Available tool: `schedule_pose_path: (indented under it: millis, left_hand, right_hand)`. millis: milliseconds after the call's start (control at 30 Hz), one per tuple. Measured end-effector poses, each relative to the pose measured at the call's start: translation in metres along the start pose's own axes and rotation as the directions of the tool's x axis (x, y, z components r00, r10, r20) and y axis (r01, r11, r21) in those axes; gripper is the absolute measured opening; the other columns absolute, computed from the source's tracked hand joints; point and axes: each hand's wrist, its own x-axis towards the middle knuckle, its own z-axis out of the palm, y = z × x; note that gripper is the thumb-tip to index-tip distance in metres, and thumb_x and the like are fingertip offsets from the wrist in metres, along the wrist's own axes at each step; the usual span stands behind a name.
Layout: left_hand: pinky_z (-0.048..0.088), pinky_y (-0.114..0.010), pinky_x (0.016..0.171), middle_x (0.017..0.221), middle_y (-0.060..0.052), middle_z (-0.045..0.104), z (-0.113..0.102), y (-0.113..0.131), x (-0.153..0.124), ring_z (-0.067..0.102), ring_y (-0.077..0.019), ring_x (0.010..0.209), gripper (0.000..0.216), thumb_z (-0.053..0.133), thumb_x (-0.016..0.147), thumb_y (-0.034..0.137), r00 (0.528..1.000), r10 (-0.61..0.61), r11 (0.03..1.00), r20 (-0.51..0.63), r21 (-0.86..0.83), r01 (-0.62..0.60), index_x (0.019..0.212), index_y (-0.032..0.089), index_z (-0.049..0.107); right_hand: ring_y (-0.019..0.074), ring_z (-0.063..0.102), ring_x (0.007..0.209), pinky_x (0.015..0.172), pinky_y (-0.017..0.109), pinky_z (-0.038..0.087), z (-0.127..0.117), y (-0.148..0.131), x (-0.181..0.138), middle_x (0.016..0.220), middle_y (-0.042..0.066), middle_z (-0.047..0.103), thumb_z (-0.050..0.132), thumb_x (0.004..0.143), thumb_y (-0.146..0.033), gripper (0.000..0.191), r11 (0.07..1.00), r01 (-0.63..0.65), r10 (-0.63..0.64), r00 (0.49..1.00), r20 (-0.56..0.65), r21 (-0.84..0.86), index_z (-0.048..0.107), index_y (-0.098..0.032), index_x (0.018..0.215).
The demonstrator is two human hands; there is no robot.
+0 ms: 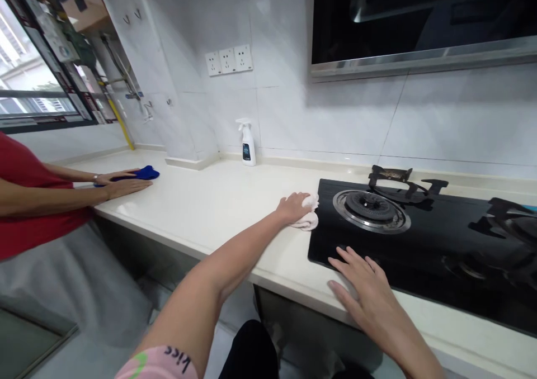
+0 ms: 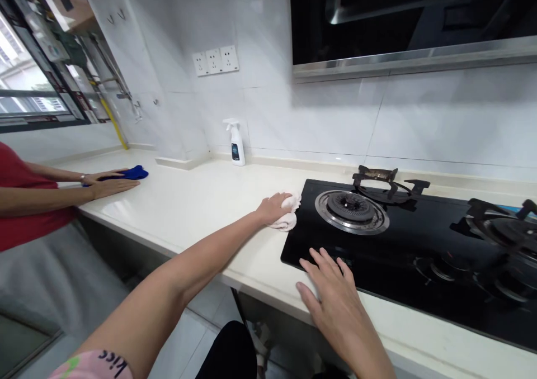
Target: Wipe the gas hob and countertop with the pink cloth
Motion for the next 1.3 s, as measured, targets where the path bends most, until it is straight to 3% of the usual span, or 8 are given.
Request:
schedule_pose_path:
  millis: [367,567,733,867,967,1100,1233,1300]
  left_hand:
    - [0.021,-0.057,0.129,0.175,-0.01,0.024,-0.01,0.009,-0.169,0.017,-0.0314,0.163,0.075,0.042,0.099,0.058,0.982,0.155,0.987,0.107,-0.069,-0.148,0.166,0.027,0.026]
    - [0.025,-0.051,0.128,0.173,-0.009,0.028,-0.025,-0.035,-0.219,0.023,-0.0318,0.161,0.076,0.042,0.1,0.061,0.982,0.173,0.983,0.076,-0.077,-0.167,0.165,0.025,0.031]
    - [0.024,-0.042,0.129,0.172,-0.004,0.032,-0.037,-0.116,-0.243,0.029,-0.0278,0.159,0.08,0.031,0.098,0.07,0.996,-0.08,0.995,-0.05,0.048,0.082,0.165,0.025,0.034]
    - [0.029,-0.037,0.126,0.166,-0.003,0.044,-0.066,-0.176,-0.255,0.035,-0.0244,0.156,0.075,0.028,0.098,0.062,0.892,-0.436,0.88,-0.123,0.148,0.451,0.16,0.023,0.044]
    - [0.036,-0.043,0.121,0.159,-0.008,0.054,-0.084,-0.199,-0.256,0.043,-0.0289,0.152,0.07,0.029,0.098,0.053,0.82,-0.547,0.805,-0.168,0.164,0.57,0.157,0.02,0.047]
    - [0.034,-0.046,0.122,0.159,-0.012,0.053,-0.072,-0.189,-0.248,0.043,-0.0297,0.151,0.063,0.034,0.098,0.046,0.798,-0.56,0.779,-0.224,0.186,0.599,0.151,0.018,0.052]
    - [0.022,-0.05,0.127,0.167,-0.01,0.043,-0.03,-0.144,-0.244,0.032,-0.0291,0.157,0.062,0.036,0.101,0.052,0.828,-0.464,0.825,-0.316,0.186,0.533,0.155,0.022,0.048]
    - [0.02,-0.054,0.127,0.165,-0.009,0.045,-0.007,-0.114,-0.246,0.032,-0.0316,0.156,0.065,0.04,0.101,0.054,0.853,-0.35,0.893,-0.386,0.136,0.428,0.159,0.026,0.043]
  right_hand:
    - [0.0306,0.04,0.153,0.125,0.062,0.03,0.01,0.011,0.0,0.159,0.009,0.052,0.04,0.105,-0.056,0.053,1.0,-0.025,0.025,0.999,0.048,0.007,0.062,-0.026,0.144]
    - [0.0296,0.036,0.155,0.127,0.061,0.026,0.01,0.016,-0.002,0.162,0.007,0.049,0.037,0.105,-0.059,0.056,0.998,-0.031,0.028,0.997,0.073,0.045,0.06,-0.028,0.146]
    - [0.0297,0.037,0.154,0.126,0.06,0.027,0.01,0.015,-0.004,0.161,0.007,0.05,0.037,0.105,-0.061,0.058,0.998,-0.035,0.031,0.998,0.059,0.055,0.061,-0.027,0.145]
    - [0.0308,0.038,0.154,0.125,0.061,0.028,0.013,0.017,-0.005,0.159,0.008,0.052,0.037,0.104,-0.062,0.059,0.999,-0.02,0.018,0.999,0.039,0.045,0.062,-0.026,0.144]
    - [0.0319,0.04,0.153,0.124,0.062,0.029,0.015,0.018,-0.004,0.158,0.009,0.053,0.037,0.103,-0.062,0.06,0.999,-0.016,0.014,0.999,0.032,0.042,0.063,-0.026,0.143]
    - [0.0312,0.04,0.153,0.125,0.061,0.029,0.015,0.016,-0.005,0.158,0.008,0.053,0.036,0.104,-0.063,0.061,0.999,-0.019,0.017,1.0,0.024,0.048,0.062,-0.026,0.144]
    - [0.0305,0.04,0.153,0.125,0.06,0.029,0.017,0.016,-0.005,0.158,0.008,0.053,0.035,0.104,-0.064,0.061,0.999,-0.01,0.009,1.0,0.007,0.037,0.063,-0.027,0.143]
    - [0.0306,0.041,0.152,0.125,0.061,0.029,0.019,0.017,-0.006,0.157,0.008,0.054,0.033,0.104,-0.065,0.063,1.0,-0.005,0.005,1.0,-0.017,0.027,0.063,-0.026,0.142]
